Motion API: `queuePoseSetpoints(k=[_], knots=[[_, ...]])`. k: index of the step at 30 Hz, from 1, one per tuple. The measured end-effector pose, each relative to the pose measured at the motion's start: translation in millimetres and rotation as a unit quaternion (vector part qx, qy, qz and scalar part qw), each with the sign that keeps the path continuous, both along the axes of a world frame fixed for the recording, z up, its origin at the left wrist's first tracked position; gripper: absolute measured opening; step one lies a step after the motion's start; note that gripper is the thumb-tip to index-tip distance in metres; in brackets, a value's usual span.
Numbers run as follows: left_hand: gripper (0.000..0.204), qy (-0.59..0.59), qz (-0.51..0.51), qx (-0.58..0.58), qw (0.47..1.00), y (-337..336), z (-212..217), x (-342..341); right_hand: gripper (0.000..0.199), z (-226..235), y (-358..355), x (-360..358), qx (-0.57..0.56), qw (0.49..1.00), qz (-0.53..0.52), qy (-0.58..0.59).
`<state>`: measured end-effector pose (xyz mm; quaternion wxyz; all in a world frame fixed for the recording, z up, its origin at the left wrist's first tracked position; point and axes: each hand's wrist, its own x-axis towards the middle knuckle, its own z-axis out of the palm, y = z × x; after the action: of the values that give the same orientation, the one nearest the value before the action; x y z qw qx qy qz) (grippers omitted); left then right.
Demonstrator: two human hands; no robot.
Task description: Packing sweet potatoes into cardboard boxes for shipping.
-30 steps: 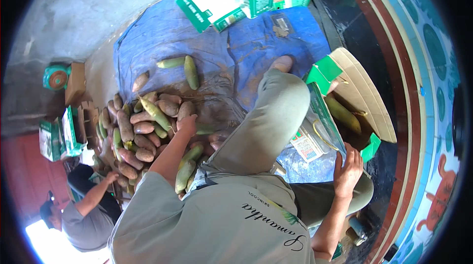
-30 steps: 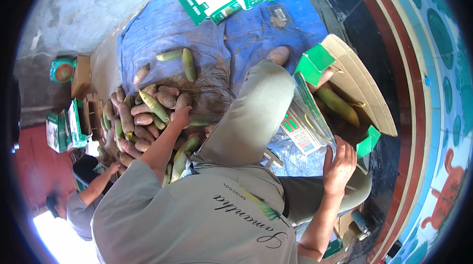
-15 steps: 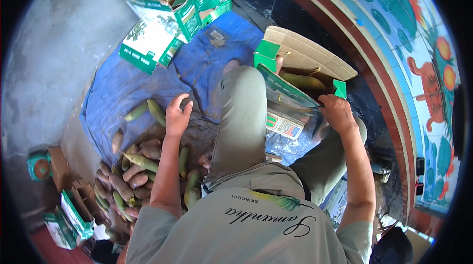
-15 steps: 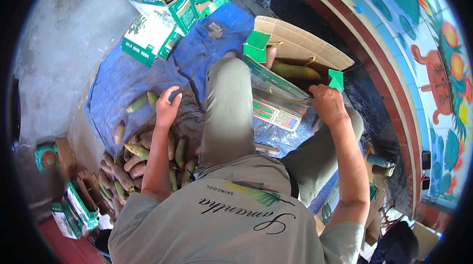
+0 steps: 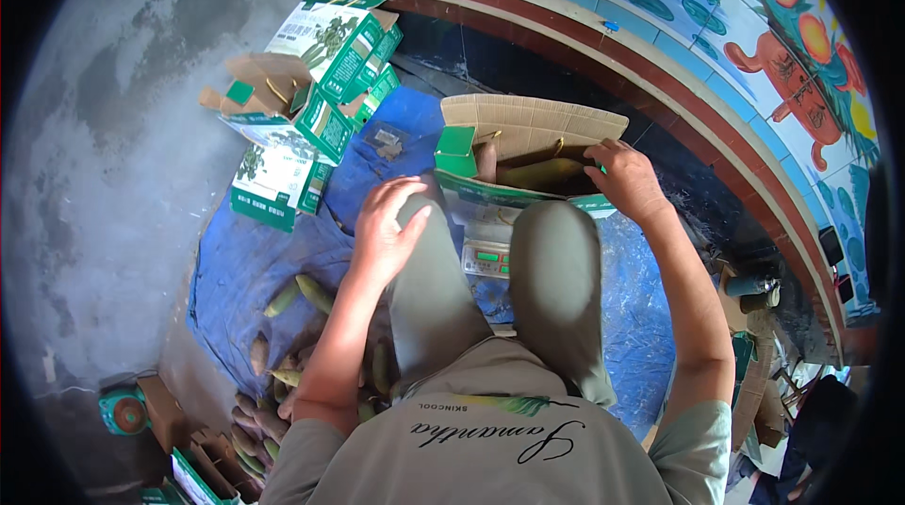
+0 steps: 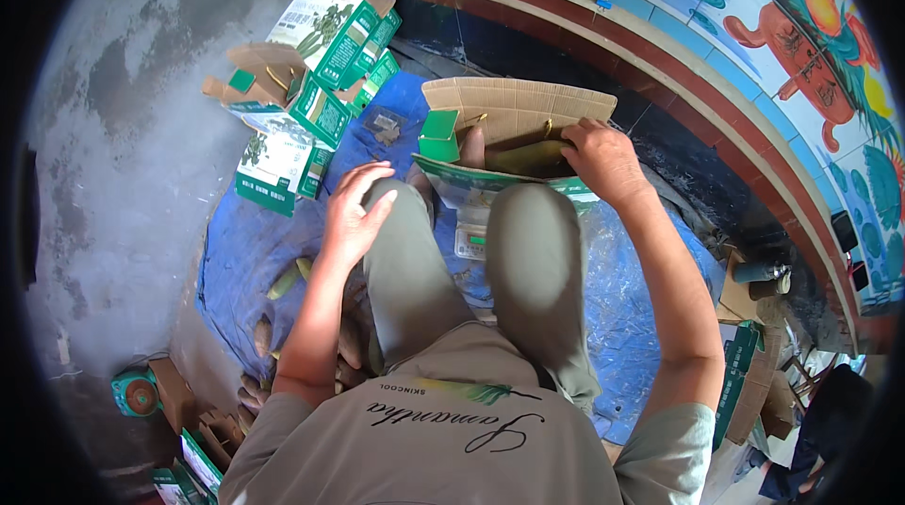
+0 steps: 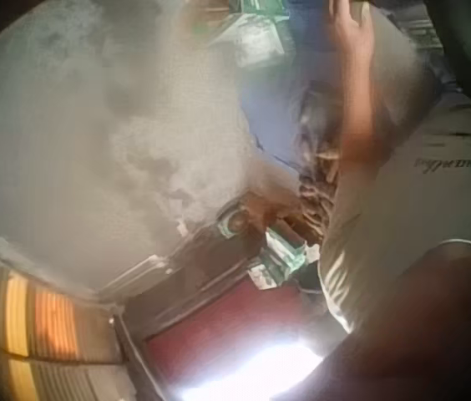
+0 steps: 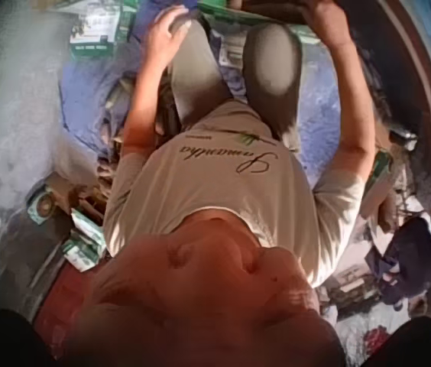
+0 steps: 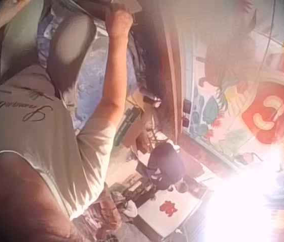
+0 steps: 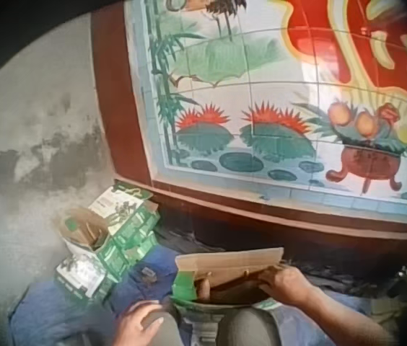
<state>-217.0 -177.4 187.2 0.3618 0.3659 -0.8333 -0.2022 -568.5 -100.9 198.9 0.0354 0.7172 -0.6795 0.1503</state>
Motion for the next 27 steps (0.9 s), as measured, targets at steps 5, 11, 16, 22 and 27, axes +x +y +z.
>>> queuePoseSetpoints(k=[5,11,16,22,27], knots=[[0.041,-0.110,-0.087,-0.024,0.990,-21,-2,-45,0.031,-23,-42,-1,-0.068,0.998,-0.005,-0.008],[0.041,-0.231,-0.124,-0.011,0.965,-48,-24,-66,0.036,-58,-101,-11,-0.204,0.972,-0.033,0.111],[0.024,-0.280,-0.151,0.055,0.946,-56,-31,-77,0.022,-72,-109,-16,0.045,0.992,-0.103,0.057],[0.015,-0.334,-0.127,-0.008,0.934,-58,-46,-92,0.016,-88,-94,1,0.035,0.987,-0.078,0.139],[0.017,-0.341,-0.136,-0.053,0.929,-52,-33,-107,0.014,-82,-76,-14,-0.012,0.993,-0.021,0.114]])
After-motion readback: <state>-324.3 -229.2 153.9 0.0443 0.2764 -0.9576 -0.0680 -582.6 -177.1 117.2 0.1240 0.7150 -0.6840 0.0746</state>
